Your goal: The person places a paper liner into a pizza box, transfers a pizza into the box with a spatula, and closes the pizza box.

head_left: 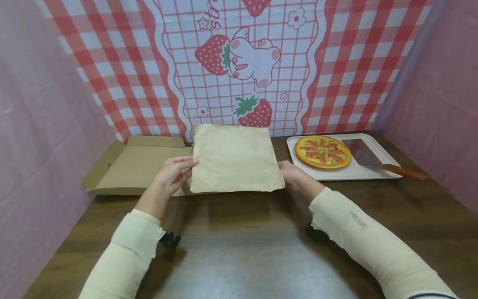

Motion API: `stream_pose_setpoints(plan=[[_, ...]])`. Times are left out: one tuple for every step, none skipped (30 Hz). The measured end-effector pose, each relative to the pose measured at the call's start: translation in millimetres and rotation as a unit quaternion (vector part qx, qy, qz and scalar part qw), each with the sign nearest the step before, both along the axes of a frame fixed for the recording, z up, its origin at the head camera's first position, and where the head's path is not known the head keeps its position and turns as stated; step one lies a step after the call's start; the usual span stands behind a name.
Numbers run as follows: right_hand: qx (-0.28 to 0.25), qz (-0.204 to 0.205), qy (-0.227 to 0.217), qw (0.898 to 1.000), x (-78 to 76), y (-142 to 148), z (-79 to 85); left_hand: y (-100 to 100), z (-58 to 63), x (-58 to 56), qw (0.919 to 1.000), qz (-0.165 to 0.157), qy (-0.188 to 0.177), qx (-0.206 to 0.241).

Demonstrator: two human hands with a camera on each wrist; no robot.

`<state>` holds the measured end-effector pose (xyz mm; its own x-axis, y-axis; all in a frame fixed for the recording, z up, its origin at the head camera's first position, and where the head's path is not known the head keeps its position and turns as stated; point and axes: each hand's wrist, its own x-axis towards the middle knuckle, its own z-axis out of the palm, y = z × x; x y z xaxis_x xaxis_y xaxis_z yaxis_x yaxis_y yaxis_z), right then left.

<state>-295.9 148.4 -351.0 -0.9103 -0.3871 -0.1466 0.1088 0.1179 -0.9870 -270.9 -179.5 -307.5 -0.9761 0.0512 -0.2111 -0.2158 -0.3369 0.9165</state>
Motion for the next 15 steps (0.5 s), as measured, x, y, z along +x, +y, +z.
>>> stream_pose_setpoints(plan=[[0.0,0.001,0.0,1.0,-0.6,-0.9,-0.6,-0.5,0.5,-0.1,1.0,0.001,0.001,0.001],[0.001,-0.001,-0.002,1.0,-1.1,-1.8,-1.2,-1.0,1.0,-0.1,1.0,0.002,0.001,0.002],[0.002,-0.001,-0.003,1.0,-1.5,-2.3,-1.6,-1.3,1.3,-0.2,1.0,0.001,0.003,0.002],[0.002,-0.001,-0.003,1.0,-1.7,-2.8,-2.0,-1.7,1.6,-0.2,1.0,0.001,0.004,0.003],[0.003,-0.003,-0.003,1.0,-2.0,-3.1,-2.3,-1.9,1.8,-0.4,1.0,0.001,0.004,0.003],[0.004,-0.006,-0.003,1.0,-2.2,-3.4,-2.7,-2.4,2.0,-0.6,1.0,0.001,0.005,0.003],[0.006,-0.008,-0.002,1.0,-2.4,-3.6,-2.9,-2.8,2.1,-0.8,1.0,0.001,0.005,0.002],[0.006,-0.009,0.0,1.0,-2.5,-3.7,-3.1,-3.2,2.2,-1.0,1.0,0.0,0.005,0.001],[0.006,-0.011,0.0,1.0,-2.7,-4.0,-3.5,-3.7,2.3,-1.3,1.0,-0.001,0.005,0.0],[0.005,-0.015,-0.001,1.0,-3.0,-4.3,-3.9,-4.2,2.6,-1.6,1.0,-0.001,0.005,-0.001],[0.004,-0.018,0.0,1.0,-3.3,-4.5,-4.2,-4.5,3.0,-2.0,1.0,-0.001,0.003,-0.004],[0.004,-0.022,-0.002,1.0,-3.5,-4.7,-4.4,-4.7,3.4,-2.3,1.0,-0.001,0.002,-0.005],[0.002,-0.023,-0.002,1.0,-3.5,-4.5,-4.5,-4.9,3.9,-2.7,1.0,-0.001,0.001,-0.007],[0.001,-0.025,-0.005,1.0,-3.7,-4.5,-4.8,-5.1,4.4,-3.1,1.0,-0.002,-0.002,-0.009],[0.001,-0.029,-0.009,1.0,-3.5,-4.5,-4.8,-5.5,5.1,-3.6,0.9999,-0.004,-0.003,-0.012]])
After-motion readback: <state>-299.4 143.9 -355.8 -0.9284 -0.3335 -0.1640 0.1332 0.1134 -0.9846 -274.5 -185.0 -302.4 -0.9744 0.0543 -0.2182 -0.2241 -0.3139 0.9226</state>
